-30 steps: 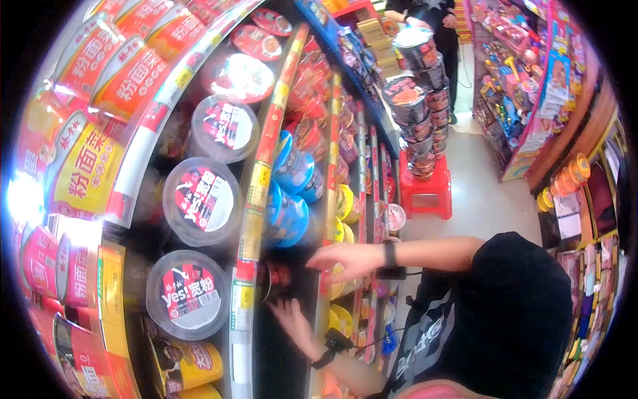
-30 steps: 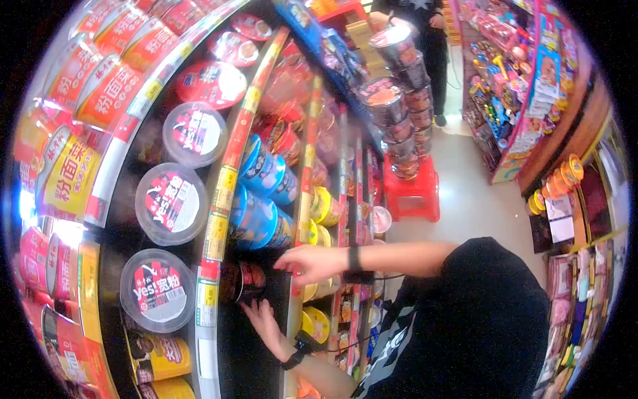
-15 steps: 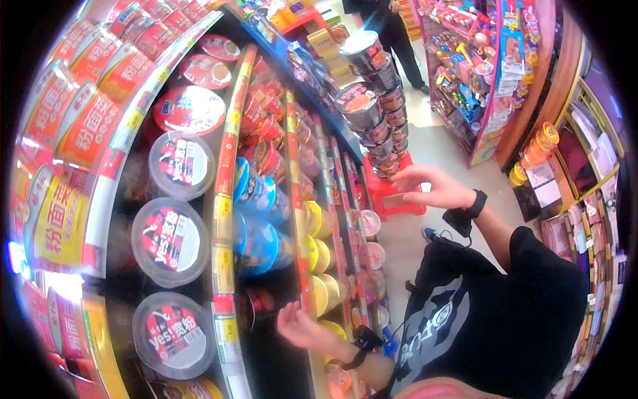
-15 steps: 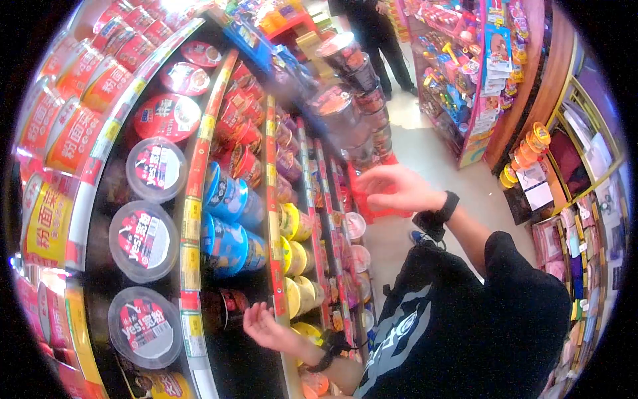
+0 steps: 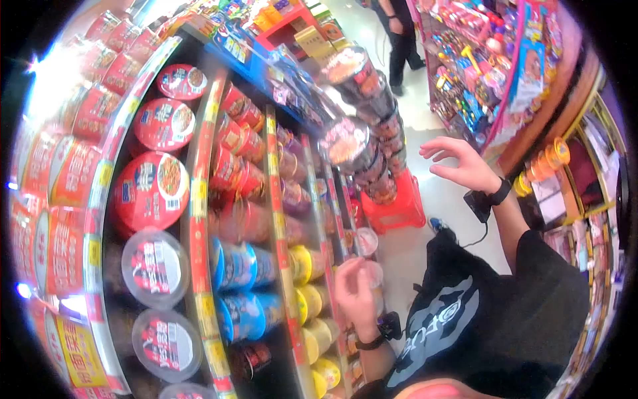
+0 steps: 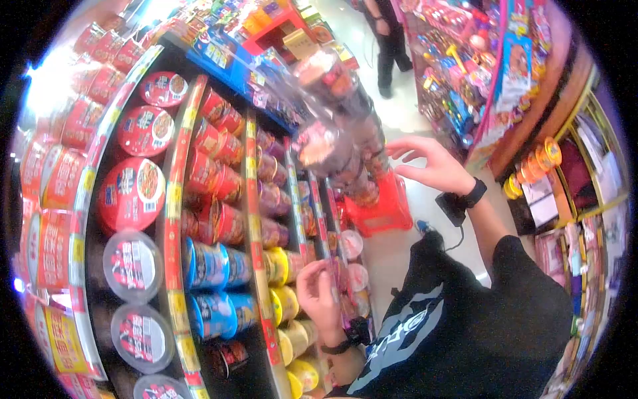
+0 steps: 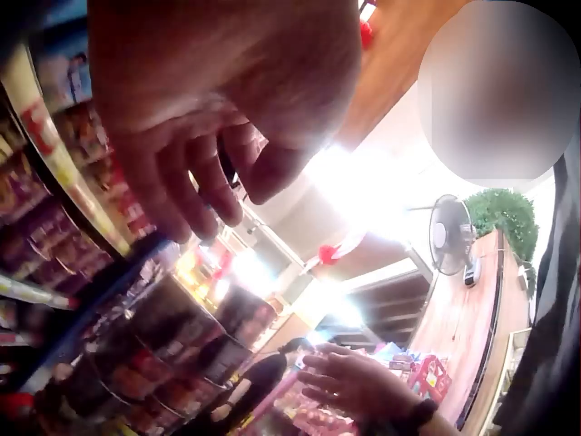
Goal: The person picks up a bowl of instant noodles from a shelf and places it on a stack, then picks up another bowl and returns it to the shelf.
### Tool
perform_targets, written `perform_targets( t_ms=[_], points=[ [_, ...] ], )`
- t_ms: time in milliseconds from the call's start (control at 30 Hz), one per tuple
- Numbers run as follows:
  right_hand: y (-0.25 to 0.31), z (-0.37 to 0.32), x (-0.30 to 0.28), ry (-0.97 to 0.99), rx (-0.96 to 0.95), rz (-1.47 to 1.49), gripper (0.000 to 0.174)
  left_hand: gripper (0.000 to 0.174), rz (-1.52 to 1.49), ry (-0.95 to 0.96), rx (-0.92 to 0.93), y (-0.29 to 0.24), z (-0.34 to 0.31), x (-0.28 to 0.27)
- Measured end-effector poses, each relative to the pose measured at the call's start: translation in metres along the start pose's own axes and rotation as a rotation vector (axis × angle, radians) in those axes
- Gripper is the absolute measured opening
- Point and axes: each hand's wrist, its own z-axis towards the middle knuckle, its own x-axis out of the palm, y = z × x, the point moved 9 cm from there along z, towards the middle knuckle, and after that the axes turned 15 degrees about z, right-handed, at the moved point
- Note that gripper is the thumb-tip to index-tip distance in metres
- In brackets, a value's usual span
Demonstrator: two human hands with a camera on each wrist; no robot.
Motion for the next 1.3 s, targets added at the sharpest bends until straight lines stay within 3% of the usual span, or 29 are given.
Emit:
perform_targets(
  t_ms=[167, 300, 400, 500, 633, 700, 733, 767, 833, 867, 900, 933, 967, 1067, 1167, 1200, 1233, 1300],
  points=[
    [-0.024, 0.104, -0.09, -0.033, -0.084, 0.019, 0.047, 0.039, -0.105, 0.076, 0.074, -0.05, 0.092, 0.112],
    [-0.036, 0.178, -0.127, -0.028, -0.108, -0.092, 0.057, 0.062, -0.18, 0.162, 0.165, -0.092, 0.15, 0.192],
    [-0.053, 0.229, -0.133, 0.053, -0.103, -0.04, 0.074, 0.073, -0.069, 0.104, 0.157, -0.101, 0.195, 0.233],
    [-0.077, 0.266, -0.128, 0.134, -0.105, 0.003, 0.089, 0.079, 0.014, -0.076, 0.135, -0.091, 0.24, 0.257],
    [-0.09, 0.294, -0.118, 0.207, -0.083, 0.03, 0.1, 0.088, -0.064, -0.006, 0.099, -0.087, 0.278, 0.28],
    [-0.085, 0.294, -0.115, 0.193, -0.157, -0.121, 0.1, 0.089, 0.119, -0.065, 0.113, -0.094, 0.277, 0.279],
    [-0.088, 0.29, -0.118, 0.134, -0.097, -0.096, 0.098, 0.092, 0.239, -0.128, 0.159, -0.104, 0.269, 0.276],
    [-0.081, 0.288, -0.114, 0.175, -0.208, 0.116, 0.094, 0.095, 0.362, -0.197, 0.198, -0.117, 0.26, 0.27],
    [-0.044, 0.273, -0.107, 0.177, -0.242, 0.132, 0.096, 0.102, 0.311, -0.277, 0.263, -0.14, 0.24, 0.255],
    [-0.04, 0.264, -0.107, 0.143, -0.175, 0.159, 0.102, 0.105, 0.192, -0.278, 0.248, -0.151, 0.231, 0.244],
    [-0.05, 0.251, -0.112, 0.081, -0.141, 0.264, 0.105, 0.107, 0.284, -0.31, 0.285, -0.164, 0.219, 0.235],
    [-0.05, 0.239, -0.118, 0.017, -0.132, 0.266, 0.11, 0.106, 0.131, -0.303, 0.309, -0.168, 0.213, 0.224],
    [-0.032, 0.234, -0.108, 0.094, -0.148, 0.265, 0.115, 0.104, -0.026, -0.296, 0.346, -0.171, 0.206, 0.212],
    [-0.034, 0.194, -0.094, 0.161, -0.117, 0.436, 0.126, 0.098, -0.028, -0.445, 0.333, -0.176, 0.169, 0.175],
    [-0.017, 0.158, -0.036, 0.26, -0.112, 0.457, 0.126, 0.099, -0.014, -0.61, 0.353, -0.171, 0.121, 0.122],
    [-0.013, 0.143, -0.014, 0.295, -0.113, 0.496, 0.124, 0.117, 0.184, -0.645, 0.404, -0.174, 0.102, 0.1],
    [-0.025, 0.131, -0.001, 0.329, -0.059, 0.612, 0.122, 0.12, 0.183, -0.654, 0.382, -0.171, 0.085, 0.087],
    [-0.004, 0.111, 0.056, 0.607, -0.123, 0.646, 0.118, 0.125, 0.117, -0.678, 0.33, -0.153, 0.046, 0.055]
  ],
)
